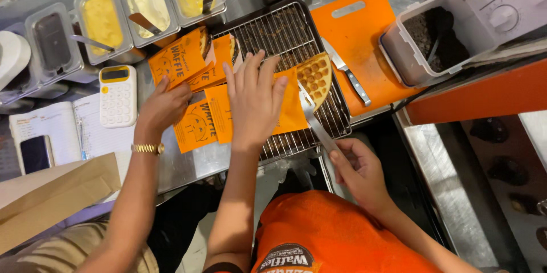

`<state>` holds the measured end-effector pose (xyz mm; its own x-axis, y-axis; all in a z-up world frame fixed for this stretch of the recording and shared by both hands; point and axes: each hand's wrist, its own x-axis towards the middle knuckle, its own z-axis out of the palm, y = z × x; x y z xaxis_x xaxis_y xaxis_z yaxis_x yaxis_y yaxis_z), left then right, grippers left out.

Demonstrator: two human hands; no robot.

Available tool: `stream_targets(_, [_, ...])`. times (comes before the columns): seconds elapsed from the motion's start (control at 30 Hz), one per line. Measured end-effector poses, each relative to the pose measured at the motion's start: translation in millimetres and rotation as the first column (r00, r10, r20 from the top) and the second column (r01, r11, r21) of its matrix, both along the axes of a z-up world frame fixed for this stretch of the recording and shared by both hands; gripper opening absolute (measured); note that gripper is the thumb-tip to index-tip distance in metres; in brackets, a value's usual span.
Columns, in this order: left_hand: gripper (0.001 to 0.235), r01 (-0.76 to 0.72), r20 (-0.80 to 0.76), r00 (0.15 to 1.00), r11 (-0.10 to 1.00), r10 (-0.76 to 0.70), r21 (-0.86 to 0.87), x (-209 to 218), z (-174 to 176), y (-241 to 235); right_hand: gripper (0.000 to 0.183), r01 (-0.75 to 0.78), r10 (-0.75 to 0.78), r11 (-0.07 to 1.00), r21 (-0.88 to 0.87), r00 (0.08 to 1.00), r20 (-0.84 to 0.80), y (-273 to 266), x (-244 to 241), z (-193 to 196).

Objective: The person assembles waffles by spreading a white cream on a waffle half, placing a slice of ham on top, and folding it. They then wrap the assembled waffle in an orange paper sleeve and place it into a brown paper bag. The process is repeated for multiple waffles.

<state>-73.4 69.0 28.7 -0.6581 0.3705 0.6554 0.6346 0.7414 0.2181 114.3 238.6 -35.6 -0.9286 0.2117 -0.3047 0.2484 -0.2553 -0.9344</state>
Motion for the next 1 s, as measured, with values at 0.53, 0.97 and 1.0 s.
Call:
stream_targets(0.53, [0.026, 0.376, 0.749, 0.549, 0.910, -0.371, 0.175, 16, 11, 8, 0.023, -0.331, 0.262, 0.916, 0.227, 0.921, 0.288, 112, 57, 50])
stream_targets(0.97, [0.011, 0.269, 0.612, 0.521, 0.795, -0.595, 0.544, 49, -10, 19, 0.021, -0.349, 0.312, 0.719, 0.601, 0.935, 0.170, 83, 48, 76])
stream_targets(1.0, [0.013, 0.334, 0.539, 0.579, 0.782, -0.611, 0.527, 48, -9, 13, 0.021, -0.343, 0.308, 0.733, 0.588, 0.937, 0.163, 81, 47, 77])
